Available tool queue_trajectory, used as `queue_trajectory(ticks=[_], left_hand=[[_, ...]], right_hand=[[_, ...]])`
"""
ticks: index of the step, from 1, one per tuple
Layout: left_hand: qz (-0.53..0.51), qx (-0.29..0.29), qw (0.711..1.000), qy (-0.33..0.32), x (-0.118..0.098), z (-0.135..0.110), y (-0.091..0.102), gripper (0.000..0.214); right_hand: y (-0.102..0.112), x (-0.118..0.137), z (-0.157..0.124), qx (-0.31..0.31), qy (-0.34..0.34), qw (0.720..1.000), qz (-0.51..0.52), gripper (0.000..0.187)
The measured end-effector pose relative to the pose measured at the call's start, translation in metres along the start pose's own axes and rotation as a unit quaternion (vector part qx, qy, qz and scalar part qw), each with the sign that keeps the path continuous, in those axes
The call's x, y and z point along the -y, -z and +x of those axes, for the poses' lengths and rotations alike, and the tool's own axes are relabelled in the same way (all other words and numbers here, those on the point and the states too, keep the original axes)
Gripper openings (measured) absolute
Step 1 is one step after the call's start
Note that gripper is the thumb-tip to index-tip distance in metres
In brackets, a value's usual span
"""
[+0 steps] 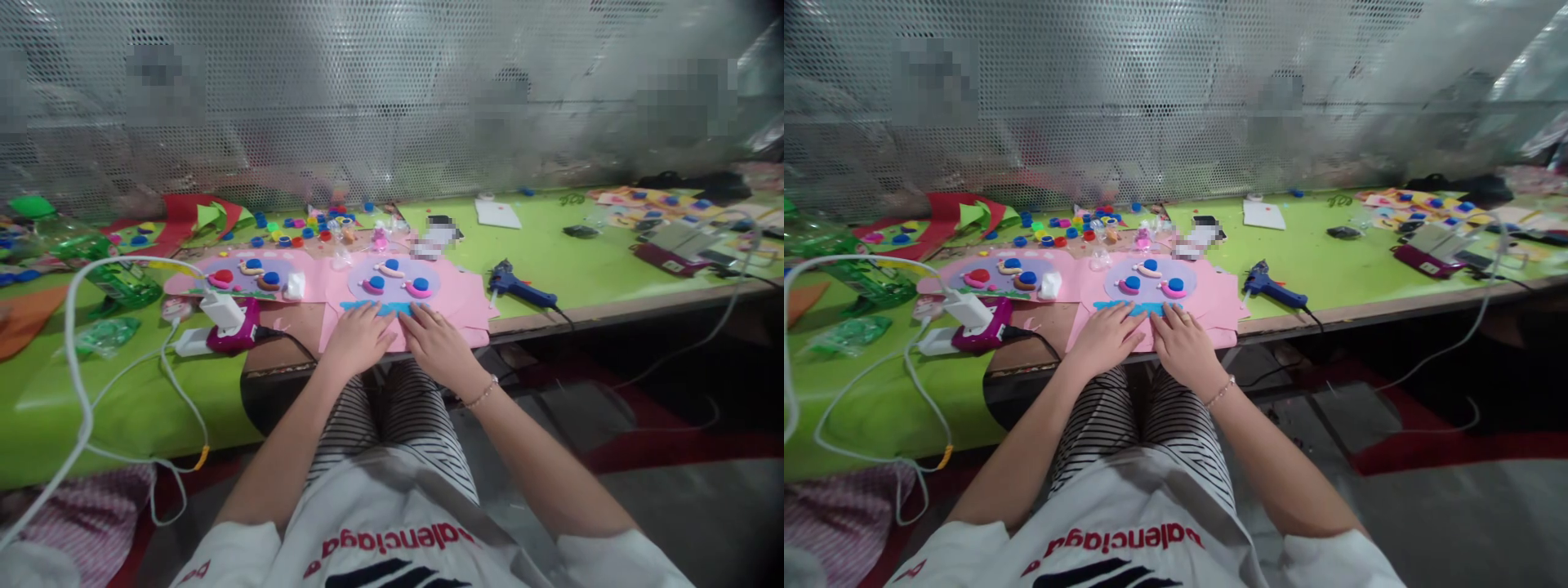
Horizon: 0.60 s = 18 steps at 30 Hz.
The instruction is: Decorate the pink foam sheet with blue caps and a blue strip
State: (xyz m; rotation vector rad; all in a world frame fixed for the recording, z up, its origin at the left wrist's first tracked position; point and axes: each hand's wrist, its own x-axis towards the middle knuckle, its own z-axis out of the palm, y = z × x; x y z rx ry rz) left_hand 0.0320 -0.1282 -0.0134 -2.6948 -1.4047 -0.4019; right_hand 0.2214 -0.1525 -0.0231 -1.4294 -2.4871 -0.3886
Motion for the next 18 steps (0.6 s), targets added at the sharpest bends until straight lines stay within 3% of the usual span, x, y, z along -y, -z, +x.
queue_trajectory(ticks=[18], left_hand=[[0.007,-0.006,1.0,-0.005,0.001,-0.001,-0.002,0.046]], right_hand=[[0.014,-0.004,-0.007,0.021,-0.063,0.996,-0.052,0.044]])
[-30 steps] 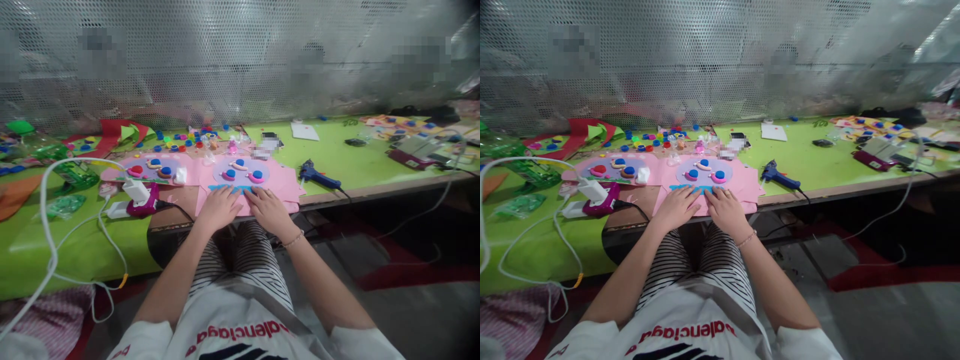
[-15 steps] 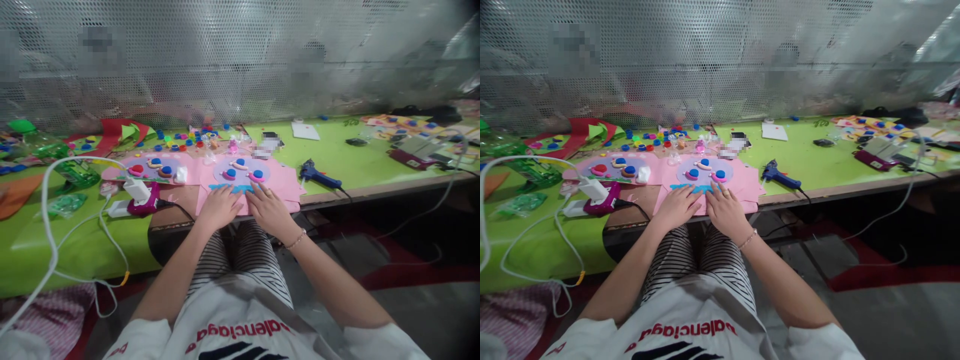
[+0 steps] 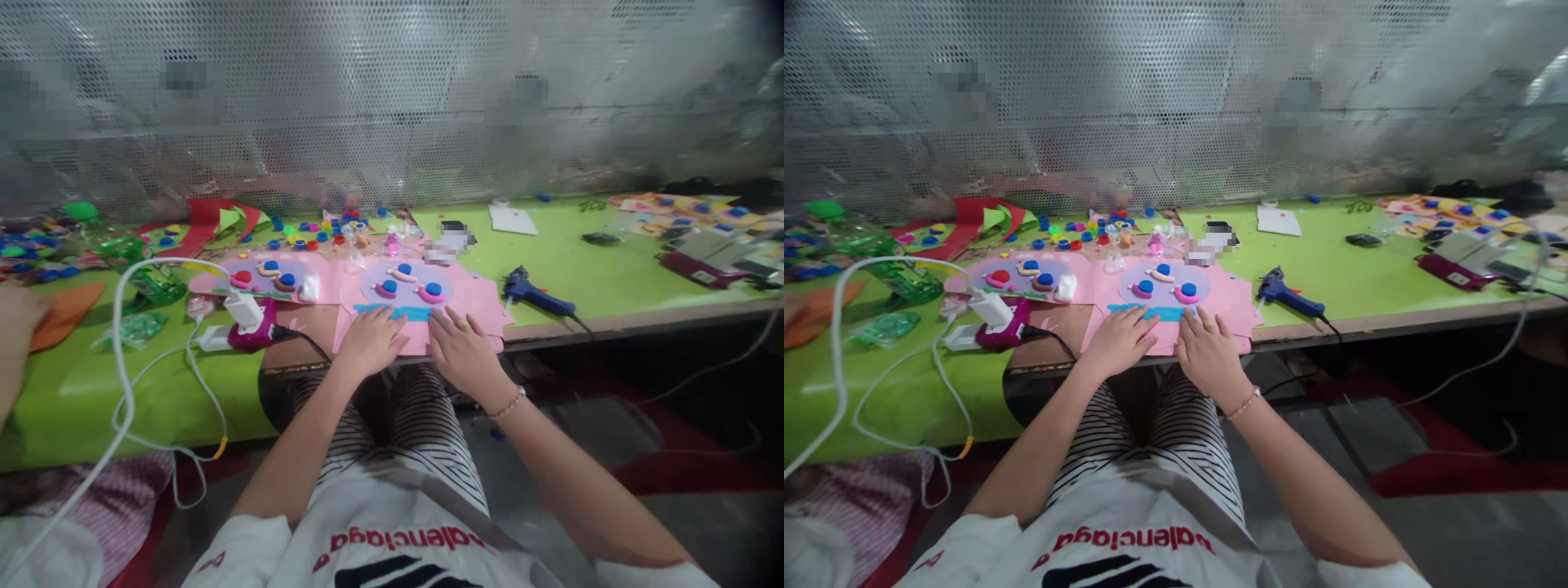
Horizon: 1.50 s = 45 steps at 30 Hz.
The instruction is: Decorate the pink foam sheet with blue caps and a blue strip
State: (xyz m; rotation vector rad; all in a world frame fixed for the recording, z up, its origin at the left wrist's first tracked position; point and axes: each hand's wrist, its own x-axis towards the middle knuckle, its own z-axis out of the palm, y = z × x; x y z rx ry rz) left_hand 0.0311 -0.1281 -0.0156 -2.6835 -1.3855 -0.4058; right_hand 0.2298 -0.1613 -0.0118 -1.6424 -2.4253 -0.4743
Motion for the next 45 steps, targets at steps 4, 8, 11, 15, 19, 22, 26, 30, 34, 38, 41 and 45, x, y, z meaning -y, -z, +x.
queue_trajectory(ticks=[4,8,11,15,19,22,26,30,34,38,41,45], left_hand=[[-0.001,-0.003,1.0,0.001,0.0,0.0,0.0,0.046],[0.003,-0.016,1.0,-0.003,-0.001,-0.001,0.0,0.046],[0.006,-0.022,1.0,-0.005,-0.001,-0.001,-0.001,0.046],[0.0,-0.019,1.0,0.005,-0.001,-0.001,-0.002,0.046],[-0.007,-0.018,1.0,0.005,0.0,-0.002,-0.002,0.047],[-0.012,-0.01,1.0,0.007,0.0,-0.002,-0.003,0.047],[-0.018,-0.008,1.0,0.009,0.0,-0.001,-0.003,0.047],[-0.019,-0.002,1.0,0.008,0.001,-0.001,-0.002,0.048],[-0.013,-0.002,1.0,0.006,0.001,0.0,-0.001,0.048],[-0.006,0.003,1.0,0.001,0.001,0.0,0.0,0.047],[-0.001,0.005,1.0,-0.001,0.001,0.0,0.001,0.048],[-0.005,0.008,1.0,0.008,0.0,0.0,0.002,0.048]], right_hand=[[0.0,-0.003,0.007,-0.017,-0.002,1.0,0.014,0.043],[-0.013,0.002,0.012,-0.019,0.044,0.998,0.043,0.047],[-0.023,0.004,0.012,-0.004,0.059,0.997,0.04,0.048],[-0.025,0.0,0.012,0.01,0.069,0.997,0.04,0.049],[-0.023,-0.003,0.013,0.006,0.048,0.998,0.038,0.048],[-0.024,-0.002,0.012,-0.006,0.028,0.999,0.033,0.046],[-0.024,-0.003,0.009,-0.014,0.015,1.0,0.018,0.046],[-0.018,-0.004,0.006,-0.006,0.005,1.0,0.007,0.046],[-0.012,-0.006,0.006,0.012,-0.009,1.0,-0.009,0.046],[-0.011,-0.008,0.006,0.015,-0.022,1.0,-0.016,0.046],[-0.01,-0.013,0.006,0.01,-0.03,0.999,-0.019,0.046],[-0.005,-0.022,0.008,0.016,-0.037,0.999,-0.022,0.045]])
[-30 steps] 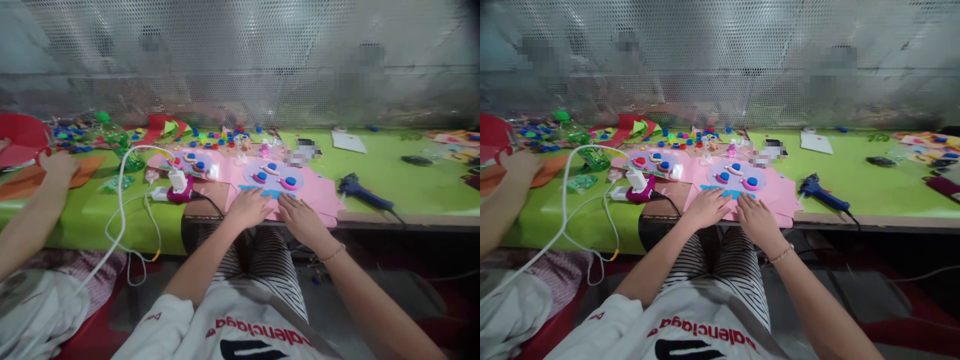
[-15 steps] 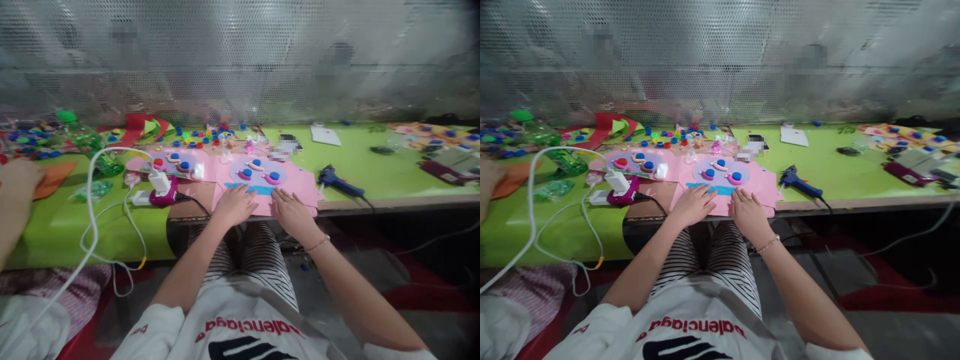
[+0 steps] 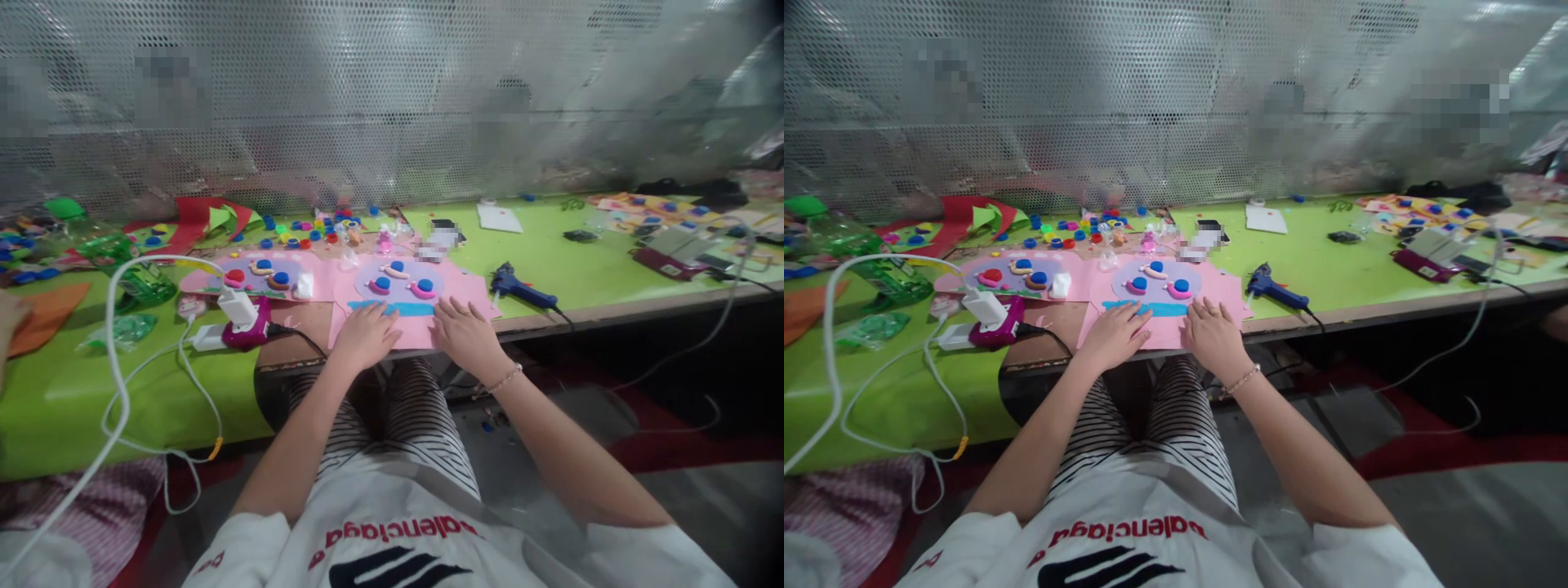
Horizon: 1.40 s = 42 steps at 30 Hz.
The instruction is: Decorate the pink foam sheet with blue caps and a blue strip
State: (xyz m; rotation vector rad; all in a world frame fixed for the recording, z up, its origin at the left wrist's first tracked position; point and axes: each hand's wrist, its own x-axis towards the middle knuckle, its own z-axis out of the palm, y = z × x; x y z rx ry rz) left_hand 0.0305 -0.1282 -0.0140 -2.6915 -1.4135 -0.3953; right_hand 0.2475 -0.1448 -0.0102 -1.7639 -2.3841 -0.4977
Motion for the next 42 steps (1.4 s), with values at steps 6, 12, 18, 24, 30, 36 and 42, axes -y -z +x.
queue_trajectory(ticks=[6,12,18,24,30,36,42], left_hand=[[-0.014,-0.005,1.0,-0.003,0.0,-0.001,-0.002,0.046],[-0.019,-0.002,0.998,0.053,0.0,0.0,-0.005,0.061],[-0.026,0.001,0.998,0.055,0.003,0.001,-0.006,0.058],[-0.024,-0.002,0.998,0.054,0.002,0.001,-0.008,0.054],[-0.024,0.005,0.998,0.055,0.002,0.001,-0.006,0.056],[-0.035,0.003,0.998,0.059,0.002,0.001,-0.006,0.055],[-0.032,0.005,0.997,0.066,0.002,0.001,-0.006,0.059]], right_hand=[[-0.005,0.014,0.012,-0.034,0.043,0.996,0.07,0.052],[-0.012,0.039,0.021,0.005,0.08,0.991,0.104,0.051],[0.004,0.042,0.028,0.015,0.1,0.992,0.076,0.042],[-0.002,0.051,0.031,0.002,0.089,0.994,0.066,0.042],[-0.008,0.049,0.03,0.0,0.09,0.994,0.065,0.043],[-0.007,0.053,0.029,-0.017,0.042,0.996,0.081,0.048],[-0.002,0.057,0.026,-0.01,0.043,0.995,0.095,0.045]])
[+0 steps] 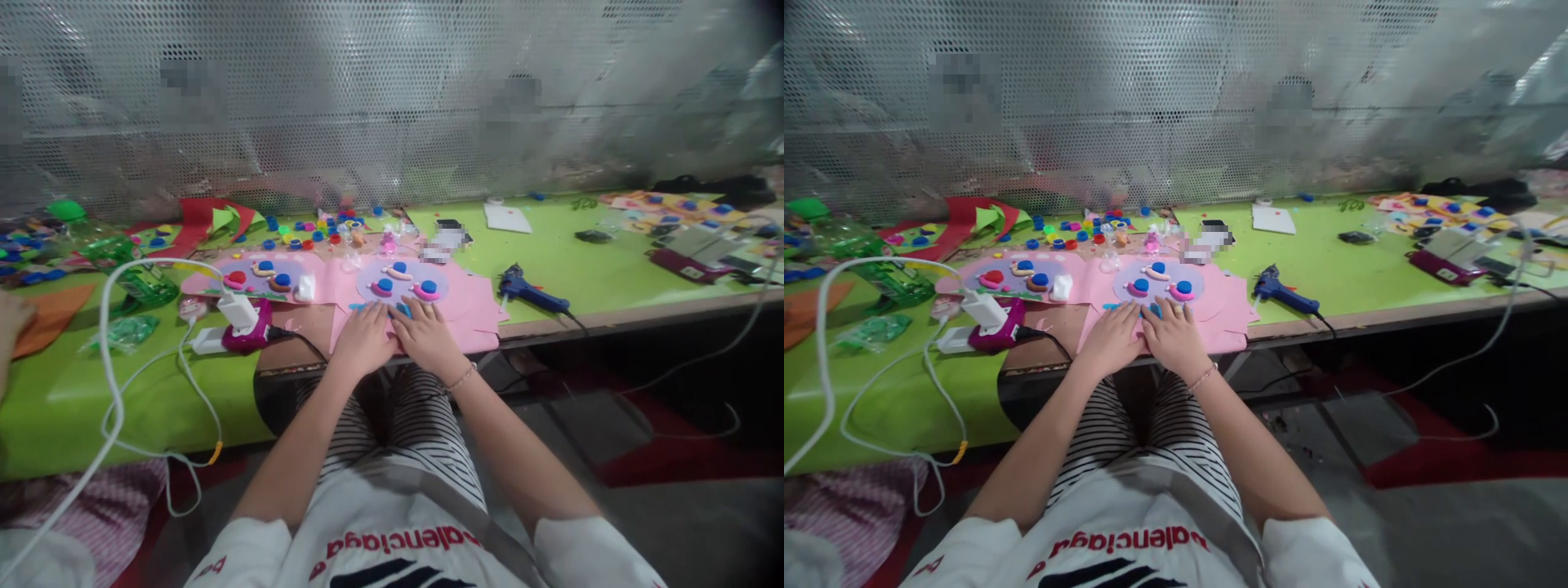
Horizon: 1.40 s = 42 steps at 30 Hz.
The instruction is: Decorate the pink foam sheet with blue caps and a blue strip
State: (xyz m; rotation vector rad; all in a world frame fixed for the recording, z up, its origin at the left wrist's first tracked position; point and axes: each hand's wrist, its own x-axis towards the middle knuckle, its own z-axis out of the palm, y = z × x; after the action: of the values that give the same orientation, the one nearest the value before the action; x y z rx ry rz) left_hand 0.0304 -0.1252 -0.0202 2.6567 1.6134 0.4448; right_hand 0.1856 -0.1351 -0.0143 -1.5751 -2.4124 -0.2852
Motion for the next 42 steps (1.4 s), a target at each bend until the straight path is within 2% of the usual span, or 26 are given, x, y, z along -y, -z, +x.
queue_trajectory(ticks=[4,15,19,29,37,42], left_hand=[[0.003,0.0,1.0,0.003,-0.001,0.0,0.001,0.058],[0.0,-0.005,1.0,-0.003,0.0,0.001,0.001,0.055],[0.015,-0.01,1.0,-0.005,0.0,0.0,-0.002,0.057],[0.035,-0.023,0.999,-0.001,-0.008,0.003,0.007,0.05],[0.044,-0.03,0.998,0.027,-0.016,0.006,0.007,0.05],[0.036,-0.029,0.999,0.024,-0.013,0.004,0.003,0.052]], right_hand=[[-0.002,-0.001,0.001,-0.018,-0.001,1.0,-0.008,0.044],[-0.009,-0.007,0.001,-0.052,0.101,0.993,-0.041,0.039],[-0.012,-0.01,0.0,-0.077,0.085,0.992,-0.053,0.036],[-0.011,-0.011,-0.001,-0.063,0.113,0.99,-0.047,0.031],[-0.015,-0.016,-0.001,-0.046,0.112,0.992,-0.03,0.036],[-0.014,-0.014,0.001,-0.055,0.078,0.995,-0.024,0.037]])
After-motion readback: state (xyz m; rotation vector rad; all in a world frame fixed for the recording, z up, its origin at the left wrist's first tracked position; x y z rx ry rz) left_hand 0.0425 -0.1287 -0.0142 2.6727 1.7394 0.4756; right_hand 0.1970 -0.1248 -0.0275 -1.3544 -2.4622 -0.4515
